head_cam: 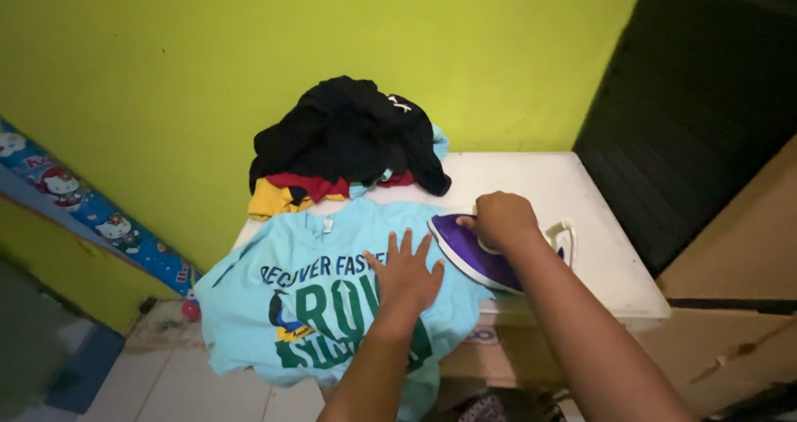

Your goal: The person irons a light blue t-shirt on a white surface. They use a purple and white iron to smooth the fabric, moving it back and forth across the shirt's body and sleeves. The person adjusts the shirt's position and flips it over to iron the other side.

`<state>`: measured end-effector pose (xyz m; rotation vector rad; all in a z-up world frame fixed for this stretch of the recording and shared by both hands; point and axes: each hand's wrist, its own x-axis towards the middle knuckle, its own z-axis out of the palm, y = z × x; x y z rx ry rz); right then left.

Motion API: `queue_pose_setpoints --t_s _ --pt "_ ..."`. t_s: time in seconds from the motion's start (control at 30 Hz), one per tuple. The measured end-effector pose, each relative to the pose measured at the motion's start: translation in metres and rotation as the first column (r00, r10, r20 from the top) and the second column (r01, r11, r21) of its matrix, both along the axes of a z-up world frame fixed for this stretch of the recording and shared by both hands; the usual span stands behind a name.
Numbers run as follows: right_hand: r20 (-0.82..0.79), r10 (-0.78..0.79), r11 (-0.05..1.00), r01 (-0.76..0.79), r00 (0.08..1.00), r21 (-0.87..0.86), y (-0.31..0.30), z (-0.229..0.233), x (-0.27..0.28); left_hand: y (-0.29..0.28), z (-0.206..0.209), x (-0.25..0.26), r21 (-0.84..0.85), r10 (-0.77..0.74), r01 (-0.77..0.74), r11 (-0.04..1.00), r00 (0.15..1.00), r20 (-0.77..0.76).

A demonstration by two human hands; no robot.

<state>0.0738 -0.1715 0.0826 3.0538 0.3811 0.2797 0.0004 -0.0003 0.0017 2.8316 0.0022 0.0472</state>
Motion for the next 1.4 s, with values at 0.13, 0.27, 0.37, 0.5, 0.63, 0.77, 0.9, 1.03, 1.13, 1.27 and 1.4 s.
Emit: queue_pose_setpoints --t_s 0.13,0.27,0.37,0.5,0.63,0.77,0.9,1.03,1.13,1.27,1.4 --pt "-0.009 -0.073 0.997 0.073 0.997 0.008 0.011 -0.006 -0.001 -0.001 0.002 -0.003 0.003 -0.010 0.009 1.000 0.998 0.062" --pt "0.027 -0.090 0.995 0.089 0.996 0.042 0.015 -0.005 0.001 -0.006 0.008 0.014 0.112 0.005 -0.002 0.994 0.999 -0.033" --pt "0.017 -0.042 0.999 0.041 0.999 0.015 0.011 0.000 -0.002 -0.004 -0.013 0.048 0.043 -0.012 0.005 0.999 0.989 0.148" --pt "0.019 0.016 1.000 -0.016 1.000 0.000 0.006 0.007 -0.008 0.004 -0.063 0.090 -0.113 -0.112 0.156 0.981 0.938 0.328" --pt "-0.005 -0.069 0.997 0.069 0.998 0.022 0.011 0.008 -0.006 0.009 -0.071 0.094 -0.078 -0.076 0.094 0.992 0.975 0.211" --pt "-0.004 -0.094 0.995 0.094 0.996 0.020 0.010 0.004 -0.003 0.007 -0.055 0.084 -0.011 -0.063 0.066 0.998 0.987 0.145" --pt "0.053 0.064 0.998 -0.063 0.997 -0.005 0.001 0.004 -0.003 0.008 -0.046 0.079 -0.008 -0.050 0.051 0.999 0.994 0.099" --pt "0.039 -0.019 1.000 0.019 0.999 0.003 0.006 0.003 0.000 0.008 -0.051 0.077 0.002 -0.065 0.065 0.998 0.989 0.131" --pt "0.061 0.025 1.000 -0.025 0.998 -0.006 0.006 0.004 0.002 0.009 -0.053 0.080 -0.007 -0.056 0.058 0.998 0.987 0.149" --pt "0.067 0.064 0.998 -0.061 0.996 -0.034 0.004 0.003 0.003 0.009 -0.050 0.078 0.016 -0.053 0.052 0.999 0.992 0.115" --pt "0.065 0.003 0.999 0.000 0.998 -0.040 0.009 0.002 0.010 0.007 -0.043 0.076 0.023 -0.045 0.043 0.999 0.997 0.057"
